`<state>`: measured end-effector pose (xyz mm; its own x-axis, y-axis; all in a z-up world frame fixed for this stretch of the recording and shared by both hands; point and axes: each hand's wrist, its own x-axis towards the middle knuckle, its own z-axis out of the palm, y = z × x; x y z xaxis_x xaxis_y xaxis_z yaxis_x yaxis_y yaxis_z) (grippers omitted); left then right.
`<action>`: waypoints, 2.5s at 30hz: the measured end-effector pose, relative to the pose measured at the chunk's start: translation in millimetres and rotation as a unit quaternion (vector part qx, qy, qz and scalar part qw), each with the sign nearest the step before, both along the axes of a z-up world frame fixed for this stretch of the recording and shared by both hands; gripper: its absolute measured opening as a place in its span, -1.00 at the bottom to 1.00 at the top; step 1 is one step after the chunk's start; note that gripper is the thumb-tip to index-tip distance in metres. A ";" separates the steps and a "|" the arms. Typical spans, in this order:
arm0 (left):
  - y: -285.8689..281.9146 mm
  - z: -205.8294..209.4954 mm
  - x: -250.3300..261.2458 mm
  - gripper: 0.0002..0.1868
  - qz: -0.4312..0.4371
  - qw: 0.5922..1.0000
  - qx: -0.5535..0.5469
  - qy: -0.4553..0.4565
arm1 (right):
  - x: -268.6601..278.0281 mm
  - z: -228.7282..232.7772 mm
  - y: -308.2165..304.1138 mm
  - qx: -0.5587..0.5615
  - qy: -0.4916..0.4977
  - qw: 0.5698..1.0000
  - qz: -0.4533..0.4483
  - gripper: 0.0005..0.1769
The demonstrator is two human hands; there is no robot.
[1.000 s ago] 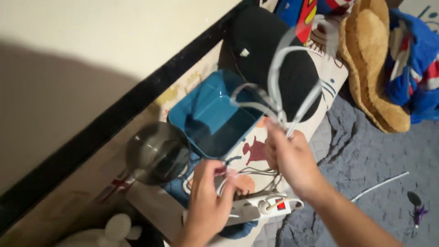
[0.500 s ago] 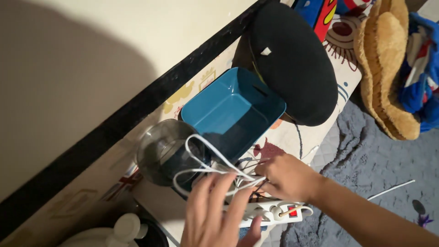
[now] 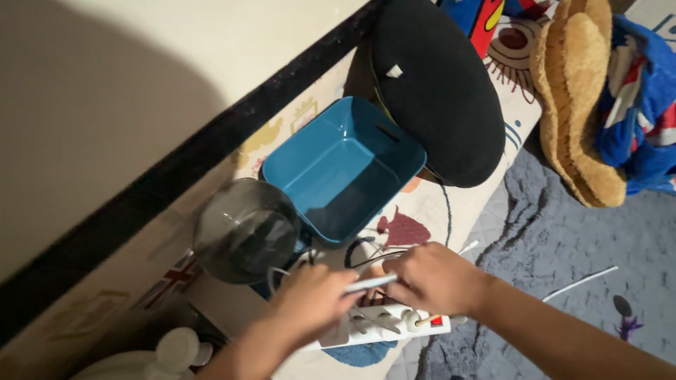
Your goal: Organizing electrical cables and a power strip on a floor area and tidying up objects.
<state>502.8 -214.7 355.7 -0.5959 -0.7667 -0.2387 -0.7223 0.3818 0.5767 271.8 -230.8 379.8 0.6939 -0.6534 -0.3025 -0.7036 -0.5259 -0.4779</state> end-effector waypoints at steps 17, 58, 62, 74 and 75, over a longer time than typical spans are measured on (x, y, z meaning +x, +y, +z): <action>-11.5 -122.3 11.2 -0.54 0.057 0.985 -0.163 -0.008 | -4.6 -73.6 -33.6 0.024 0.155 0.986 -0.050 -0.70; -39.0 -198.1 9.6 -0.57 0.025 0.974 -0.166 -0.149 | -17.5 -263.8 154.0 0.493 -0.266 0.411 -0.719 -0.10; -45.2 -215.5 5.3 -0.74 0.043 0.967 -0.159 -0.196 | 30.6 -211.3 113.8 0.411 -0.343 0.310 -0.786 -0.07; -31.3 -228.8 -7.7 -0.67 0.125 0.974 -0.184 -0.050 | 8.4 -167.4 38.3 0.251 -0.260 0.545 -0.756 -0.42; -29.9 -216.3 -5.6 -0.67 0.124 0.973 -0.186 -0.050 | 7.9 -165.9 37.4 0.250 -0.263 0.545 -0.756 -0.42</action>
<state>497.2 -244.5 139.5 -0.3698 -0.9284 0.0357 -0.8643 0.3578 0.3535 279.7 -193.5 213.9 -0.4472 -0.5253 -0.7239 0.1513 0.7533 -0.6401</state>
